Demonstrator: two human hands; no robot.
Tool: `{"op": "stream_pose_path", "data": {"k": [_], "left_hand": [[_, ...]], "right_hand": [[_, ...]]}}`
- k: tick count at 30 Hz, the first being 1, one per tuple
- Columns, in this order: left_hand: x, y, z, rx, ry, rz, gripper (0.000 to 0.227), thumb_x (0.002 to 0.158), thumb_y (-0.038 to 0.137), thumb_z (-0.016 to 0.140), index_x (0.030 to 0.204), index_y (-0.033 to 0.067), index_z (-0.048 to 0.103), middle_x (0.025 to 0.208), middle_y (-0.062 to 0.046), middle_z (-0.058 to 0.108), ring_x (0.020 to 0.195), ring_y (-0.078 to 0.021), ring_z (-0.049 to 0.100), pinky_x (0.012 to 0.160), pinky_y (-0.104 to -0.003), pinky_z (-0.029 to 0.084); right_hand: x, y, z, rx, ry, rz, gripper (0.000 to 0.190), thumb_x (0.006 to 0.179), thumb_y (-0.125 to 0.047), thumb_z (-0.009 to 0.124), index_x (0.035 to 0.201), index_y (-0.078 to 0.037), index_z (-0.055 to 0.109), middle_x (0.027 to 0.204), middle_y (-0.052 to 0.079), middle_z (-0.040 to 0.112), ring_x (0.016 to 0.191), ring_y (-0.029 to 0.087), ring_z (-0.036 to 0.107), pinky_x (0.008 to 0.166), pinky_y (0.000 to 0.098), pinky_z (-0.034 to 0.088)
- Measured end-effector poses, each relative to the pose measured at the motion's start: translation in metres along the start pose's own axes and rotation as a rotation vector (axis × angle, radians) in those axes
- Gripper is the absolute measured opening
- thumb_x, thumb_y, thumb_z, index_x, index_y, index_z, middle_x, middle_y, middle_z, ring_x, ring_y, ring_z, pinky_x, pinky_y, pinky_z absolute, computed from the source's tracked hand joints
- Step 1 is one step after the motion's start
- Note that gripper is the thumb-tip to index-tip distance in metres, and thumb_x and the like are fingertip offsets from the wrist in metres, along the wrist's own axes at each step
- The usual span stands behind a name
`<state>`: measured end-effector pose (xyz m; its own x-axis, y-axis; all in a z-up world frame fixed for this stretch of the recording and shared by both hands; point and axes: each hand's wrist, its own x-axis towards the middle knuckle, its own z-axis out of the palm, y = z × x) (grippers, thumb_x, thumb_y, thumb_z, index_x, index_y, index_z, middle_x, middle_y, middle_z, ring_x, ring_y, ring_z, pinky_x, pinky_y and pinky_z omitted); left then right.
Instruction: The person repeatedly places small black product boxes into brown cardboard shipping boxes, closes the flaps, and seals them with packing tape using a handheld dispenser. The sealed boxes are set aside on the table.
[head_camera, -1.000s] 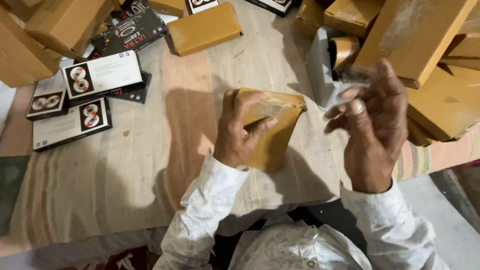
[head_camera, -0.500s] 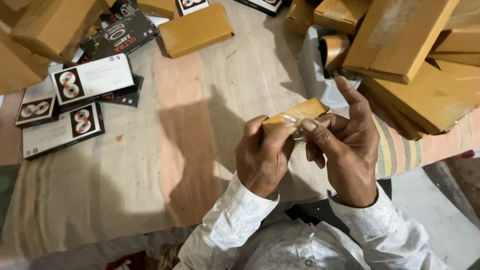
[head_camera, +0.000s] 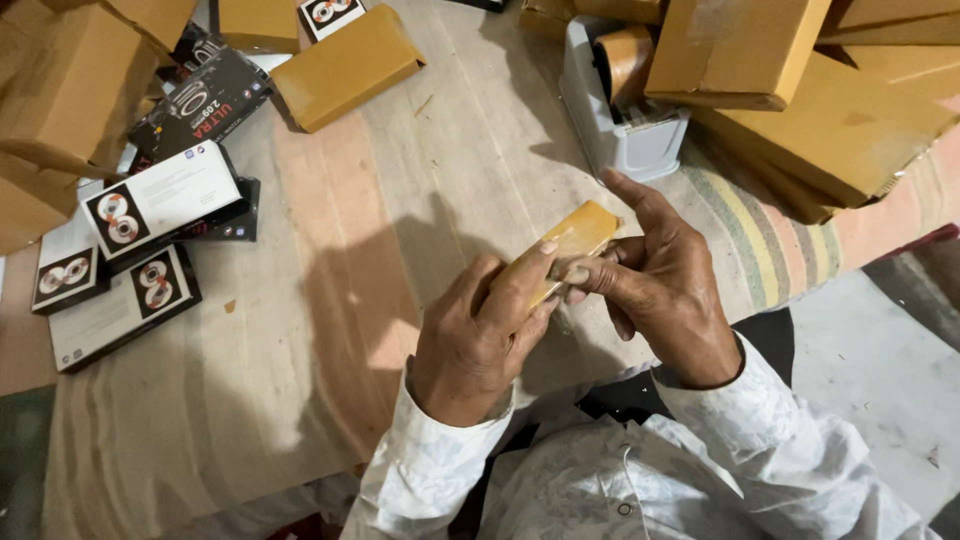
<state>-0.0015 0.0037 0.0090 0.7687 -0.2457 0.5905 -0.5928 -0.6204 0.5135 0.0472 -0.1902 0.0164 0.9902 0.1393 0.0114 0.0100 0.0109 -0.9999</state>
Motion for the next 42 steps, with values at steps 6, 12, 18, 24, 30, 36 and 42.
{"op": "stream_pose_path", "data": {"k": [6,12,18,24,30,36,42], "left_hand": [[0.010,-0.002,-0.018,-0.044,-0.080,-0.093,0.066,0.087,0.005,0.082,0.145,0.0131,0.053,0.115,-0.014,0.068,0.098,-0.0286,0.073,0.081,-0.034,0.061],[0.009,-0.016,-0.035,-0.127,-0.077,-0.091,0.069,0.084,0.000,0.080,0.147,0.0101,0.052,0.126,-0.017,0.068,0.107,-0.0332,0.072,0.089,-0.037,0.060],[0.008,-0.017,-0.038,-0.176,-0.101,-0.111,0.064,0.088,0.007,0.080,0.146,0.0075,0.052,0.119,-0.016,0.069,0.105,-0.0311,0.073,0.088,-0.038,0.059],[-0.003,-0.018,-0.012,-0.029,0.210,-0.154,0.036,0.099,0.023,0.077,0.129,0.0087,0.063,0.108,-0.014,0.069,0.095,-0.0281,0.075,0.078,-0.037,0.061],[-0.003,-0.020,-0.018,-0.055,0.169,-0.106,0.032,0.104,0.017,0.070,0.133,0.0058,0.063,0.111,-0.014,0.068,0.100,-0.0286,0.072,0.083,-0.038,0.060],[0.022,0.014,-0.038,0.663,0.132,0.068,0.029,0.091,0.029,0.068,0.104,0.0053,0.057,0.099,-0.015,0.064,0.106,-0.0366,0.067,0.089,-0.045,0.054],[0.040,-0.007,-0.022,0.639,-0.040,-0.056,0.041,0.096,0.045,0.068,0.103,0.0069,0.056,0.082,-0.011,0.057,0.076,-0.0289,0.059,0.071,-0.043,0.048]], "right_hand": [[0.013,0.052,-0.002,-0.247,-0.108,0.062,0.102,0.074,-0.016,0.083,0.158,-0.001,0.027,0.071,0.013,0.076,0.045,0.016,0.062,0.036,0.0275,0.040],[0.002,0.071,-0.004,-0.251,-0.106,-0.258,0.085,0.081,-0.024,0.081,0.153,-0.001,0.042,0.109,0.014,0.070,0.098,0.021,0.068,0.080,0.0312,0.054],[0.041,0.040,0.002,-0.290,-0.301,-0.754,0.065,0.092,-0.036,0.077,0.145,-0.006,0.056,0.131,0.013,0.060,0.121,0.025,0.059,0.100,0.0366,0.050],[0.052,0.042,0.028,-0.154,-0.382,-0.771,0.041,0.100,-0.030,0.071,0.131,-0.005,0.064,0.127,0.010,0.064,0.119,0.023,0.063,0.101,0.0362,0.052],[0.050,0.049,0.018,-0.038,-0.491,-0.562,0.062,0.100,-0.023,0.073,0.151,-0.005,0.044,0.132,0.012,0.057,0.124,0.023,0.061,0.107,0.0373,0.054],[0.047,0.069,0.028,-0.046,-0.527,-0.463,0.074,0.093,-0.015,0.076,0.156,-0.004,0.037,0.137,0.014,0.056,0.128,0.025,0.059,0.110,0.0377,0.049],[0.029,0.119,0.028,-0.034,-0.639,-0.348,0.053,0.097,-0.026,0.071,0.140,-0.002,0.049,0.124,0.014,0.066,0.117,0.022,0.066,0.099,0.0358,0.054]]}}
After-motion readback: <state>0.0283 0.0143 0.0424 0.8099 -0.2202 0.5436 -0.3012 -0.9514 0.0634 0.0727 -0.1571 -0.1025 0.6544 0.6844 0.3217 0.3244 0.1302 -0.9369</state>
